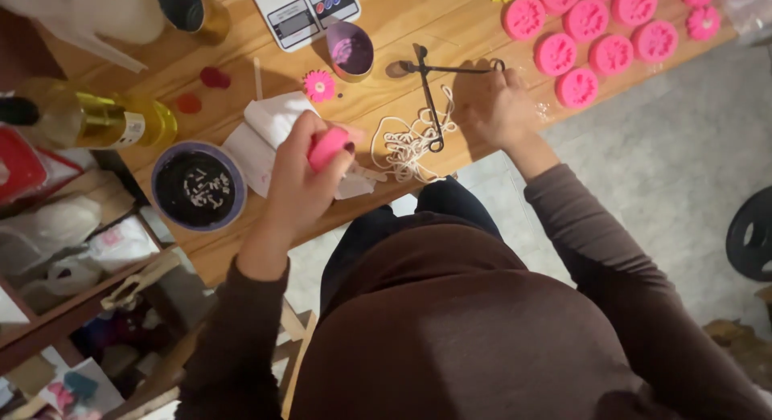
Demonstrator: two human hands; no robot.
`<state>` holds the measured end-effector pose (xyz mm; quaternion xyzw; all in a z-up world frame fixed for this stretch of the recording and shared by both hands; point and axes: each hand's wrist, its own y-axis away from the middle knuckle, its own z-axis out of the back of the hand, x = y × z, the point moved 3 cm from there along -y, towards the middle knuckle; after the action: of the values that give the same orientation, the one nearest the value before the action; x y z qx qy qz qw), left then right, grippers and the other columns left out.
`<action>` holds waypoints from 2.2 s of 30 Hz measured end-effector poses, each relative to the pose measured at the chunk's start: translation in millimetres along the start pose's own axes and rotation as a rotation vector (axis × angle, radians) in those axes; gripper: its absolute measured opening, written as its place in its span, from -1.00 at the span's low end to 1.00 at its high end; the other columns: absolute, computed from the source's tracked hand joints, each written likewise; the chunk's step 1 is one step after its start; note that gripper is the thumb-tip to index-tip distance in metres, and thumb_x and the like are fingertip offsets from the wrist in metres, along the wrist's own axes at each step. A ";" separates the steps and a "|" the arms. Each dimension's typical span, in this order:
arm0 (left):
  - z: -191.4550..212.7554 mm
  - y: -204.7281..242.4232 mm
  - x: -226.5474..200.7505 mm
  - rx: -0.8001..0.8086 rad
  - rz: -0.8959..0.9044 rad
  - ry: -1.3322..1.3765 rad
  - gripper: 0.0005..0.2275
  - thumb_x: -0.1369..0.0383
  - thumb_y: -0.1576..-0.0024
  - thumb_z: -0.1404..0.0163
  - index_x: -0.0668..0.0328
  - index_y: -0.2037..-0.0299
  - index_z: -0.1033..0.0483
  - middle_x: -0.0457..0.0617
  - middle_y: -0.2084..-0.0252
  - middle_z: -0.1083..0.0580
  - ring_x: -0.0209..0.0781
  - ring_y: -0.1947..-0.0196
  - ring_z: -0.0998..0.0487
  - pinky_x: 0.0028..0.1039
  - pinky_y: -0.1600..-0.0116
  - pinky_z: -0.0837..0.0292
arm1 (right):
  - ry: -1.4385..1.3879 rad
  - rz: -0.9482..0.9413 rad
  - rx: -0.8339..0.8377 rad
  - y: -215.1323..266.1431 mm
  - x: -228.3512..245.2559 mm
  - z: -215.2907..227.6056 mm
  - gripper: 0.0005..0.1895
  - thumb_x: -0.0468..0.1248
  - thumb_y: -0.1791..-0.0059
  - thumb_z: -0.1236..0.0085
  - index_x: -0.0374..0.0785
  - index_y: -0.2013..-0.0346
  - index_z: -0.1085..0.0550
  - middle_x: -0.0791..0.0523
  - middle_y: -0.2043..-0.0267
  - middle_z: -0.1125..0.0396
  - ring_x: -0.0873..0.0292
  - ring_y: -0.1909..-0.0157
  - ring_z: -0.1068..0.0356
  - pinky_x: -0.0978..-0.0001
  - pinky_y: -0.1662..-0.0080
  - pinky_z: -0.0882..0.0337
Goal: Preparing wicks and mixing wax for candle making using molds and a scale.
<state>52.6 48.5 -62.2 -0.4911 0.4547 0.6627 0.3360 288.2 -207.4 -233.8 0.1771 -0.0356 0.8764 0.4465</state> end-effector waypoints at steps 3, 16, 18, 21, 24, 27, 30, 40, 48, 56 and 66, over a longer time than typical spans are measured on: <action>3.6 3.3 -30.3 -0.035 -0.142 -0.268 -0.80 0.47 -0.26 -0.03 0.30 0.15 -0.20 0.07 0.27 -0.48 -0.18 0.31 -0.70 -0.43 0.27 -0.56 | -0.036 0.105 -0.191 8.0 23.9 26.2 0.05 0.08 0.27 -0.55 -0.48 -0.27 -0.26 -0.22 -0.21 -0.14 -0.31 -0.25 -0.12 -0.08 -0.21 -0.24; 20.0 29.9 -4.2 -0.167 -0.039 -0.015 -0.49 0.42 -0.12 -0.15 0.22 -0.18 -0.10 -0.08 0.31 -0.38 -0.41 0.49 -0.42 -0.55 0.40 -0.40 | -0.062 0.081 0.001 35.7 30.1 -13.6 0.03 0.02 0.30 -0.50 -0.34 -0.34 -0.29 -0.12 -0.14 -0.19 -0.22 -0.16 -0.17 -0.01 -0.14 -0.29; 23.7 32.8 3.9 -0.171 0.073 -0.109 -0.78 0.42 -0.14 -0.14 0.26 0.07 -0.43 -0.11 0.33 -0.43 -0.44 0.48 -0.42 -0.56 0.43 -0.36 | -0.146 0.075 -0.116 42.4 33.4 -22.8 -0.17 -0.04 0.22 -0.45 -0.23 -0.27 -0.38 -0.07 -0.12 -0.25 -0.18 -0.18 -0.24 0.04 -0.11 -0.38; 29.2 37.0 19.2 -0.211 0.206 0.044 -0.84 0.40 -0.20 -0.15 0.27 0.21 -0.40 -0.06 0.47 -0.37 -0.39 0.57 -0.37 -0.51 0.50 -0.28 | -0.138 0.004 -0.056 44.2 40.6 -19.7 -0.21 -0.02 0.23 -0.44 -0.20 -0.22 -0.39 -0.07 -0.07 -0.27 -0.15 -0.15 -0.29 0.02 -0.02 -0.42; 43.1 42.0 32.2 -0.178 0.190 0.063 -0.83 0.43 -0.19 -0.15 0.26 0.19 -0.38 -0.06 0.42 -0.39 -0.37 0.53 -0.42 -0.52 0.50 -0.32 | -0.108 0.014 -0.112 45.5 49.7 -19.1 -0.31 -0.03 0.22 -0.42 -0.24 -0.11 -0.45 -0.07 -0.01 -0.31 -0.16 -0.06 -0.36 0.00 0.07 -0.44; 52.2 44.4 36.3 -0.116 0.279 0.298 -0.84 0.44 -0.15 -0.09 0.22 0.15 -0.37 -0.03 0.35 -0.48 -0.27 0.44 -0.55 -0.46 0.46 -0.45 | -0.088 0.014 -0.215 43.9 51.4 -24.9 -0.63 -0.11 0.15 -0.34 -0.16 0.10 -0.58 0.01 0.17 -0.44 -0.10 0.17 -0.47 0.04 0.18 -0.48; 61.1 50.8 56.7 -0.060 0.315 0.682 -0.84 0.41 -0.22 -0.01 0.26 0.06 -0.39 0.03 0.18 -0.50 -0.15 0.30 -0.58 -0.35 0.34 -0.51 | -0.058 0.067 -0.310 39.9 58.5 -10.1 -0.83 -0.17 0.09 -0.37 -0.16 0.29 -0.64 0.00 0.43 -0.44 -0.10 0.42 -0.45 0.05 0.34 -0.44; 68.1 54.9 51.7 0.053 0.328 0.847 -0.78 0.37 -0.23 0.06 0.37 0.02 -0.45 0.28 0.02 -0.50 0.20 0.05 -0.63 -0.10 0.03 -0.58 | -0.964 -0.233 0.195 68.9 26.1 41.2 -0.64 -0.05 0.01 -0.34 -0.32 0.22 -0.54 0.13 0.44 -0.42 0.32 0.54 -0.27 0.47 0.48 -0.17; 52.0 33.9 51.2 0.129 0.295 1.099 -0.65 0.23 -0.27 0.13 0.51 0.15 -0.49 0.53 -0.20 -0.43 0.40 -0.31 -0.41 -0.06 -0.36 -0.34 | -1.326 0.066 0.992 130.1 141.8 78.2 -0.19 0.42 0.18 -0.21 -0.33 0.26 -0.45 0.24 0.46 -0.24 0.41 0.46 -0.14 0.58 0.46 -0.07; 38.5 31.9 65.3 0.127 0.284 1.156 -0.68 0.26 -0.26 0.09 0.49 0.10 -0.48 0.50 -0.18 -0.43 0.43 -0.33 -0.40 0.01 -0.41 -0.27 | -1.306 -0.044 0.969 134.8 152.9 71.8 -0.18 0.44 0.19 -0.19 -0.32 0.23 -0.42 0.24 0.43 -0.21 0.41 0.44 -0.11 0.58 0.45 -0.05; 31.5 33.1 73.7 0.016 0.256 1.246 -0.68 0.29 -0.23 0.06 0.57 0.09 -0.45 0.42 0.03 -0.49 0.32 -0.15 -0.50 0.03 -0.39 -0.32 | -1.488 -0.150 0.949 141.2 143.4 52.1 -0.24 0.27 0.16 -0.33 -0.35 0.08 -0.39 0.20 0.39 -0.20 0.41 0.43 -0.09 0.60 0.45 -0.01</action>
<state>-9.3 65.8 -120.4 -0.7236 0.6251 0.2842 -0.0696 113.2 -193.0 -122.5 0.8697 0.0620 0.4248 0.2434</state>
